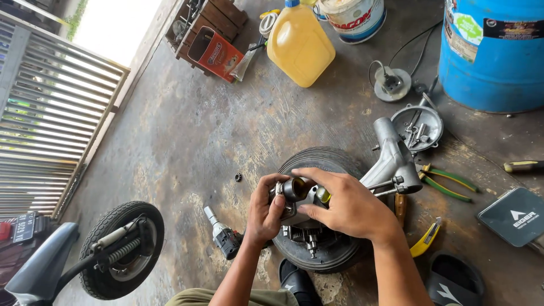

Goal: The recorder is repairing or assembling a motorcycle engine casing component attached to a wheel using manual tools.

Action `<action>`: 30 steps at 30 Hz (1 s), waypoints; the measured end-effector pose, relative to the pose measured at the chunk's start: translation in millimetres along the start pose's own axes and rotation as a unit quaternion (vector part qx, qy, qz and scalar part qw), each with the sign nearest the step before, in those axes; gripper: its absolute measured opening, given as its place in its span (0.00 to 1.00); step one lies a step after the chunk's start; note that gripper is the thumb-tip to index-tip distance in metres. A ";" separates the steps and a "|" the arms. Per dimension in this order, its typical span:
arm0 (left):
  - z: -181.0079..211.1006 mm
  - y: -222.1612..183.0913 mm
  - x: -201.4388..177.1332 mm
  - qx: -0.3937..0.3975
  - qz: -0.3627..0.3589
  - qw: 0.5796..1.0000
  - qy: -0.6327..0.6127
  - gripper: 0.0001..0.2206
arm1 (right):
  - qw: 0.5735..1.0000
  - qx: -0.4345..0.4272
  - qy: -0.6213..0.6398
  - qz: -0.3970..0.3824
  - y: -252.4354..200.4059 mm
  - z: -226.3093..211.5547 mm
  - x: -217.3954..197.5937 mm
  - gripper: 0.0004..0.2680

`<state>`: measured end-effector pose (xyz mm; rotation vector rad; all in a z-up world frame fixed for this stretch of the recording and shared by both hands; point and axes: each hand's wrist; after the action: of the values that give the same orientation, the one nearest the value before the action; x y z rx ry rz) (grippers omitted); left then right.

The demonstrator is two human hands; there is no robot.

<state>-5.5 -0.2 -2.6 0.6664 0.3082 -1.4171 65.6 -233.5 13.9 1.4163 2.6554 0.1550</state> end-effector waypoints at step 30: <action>-8.2 -2.2 -4.8 -0.006 0.010 0.999 -0.029 0.18 | 0.996 -0.058 -0.040 0.048 -1.2 -1.9 18.7 0.15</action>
<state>-6.8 8.5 -6.8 0.6146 0.2637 -1.4118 54.0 -218.7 14.4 1.4821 2.4721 0.2509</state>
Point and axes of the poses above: each hand's wrist, its own y-axis towards the middle knuckle, its own x-axis out of the palm, z = x × y, and after that the axes turned 4 degrees about z, right-handed
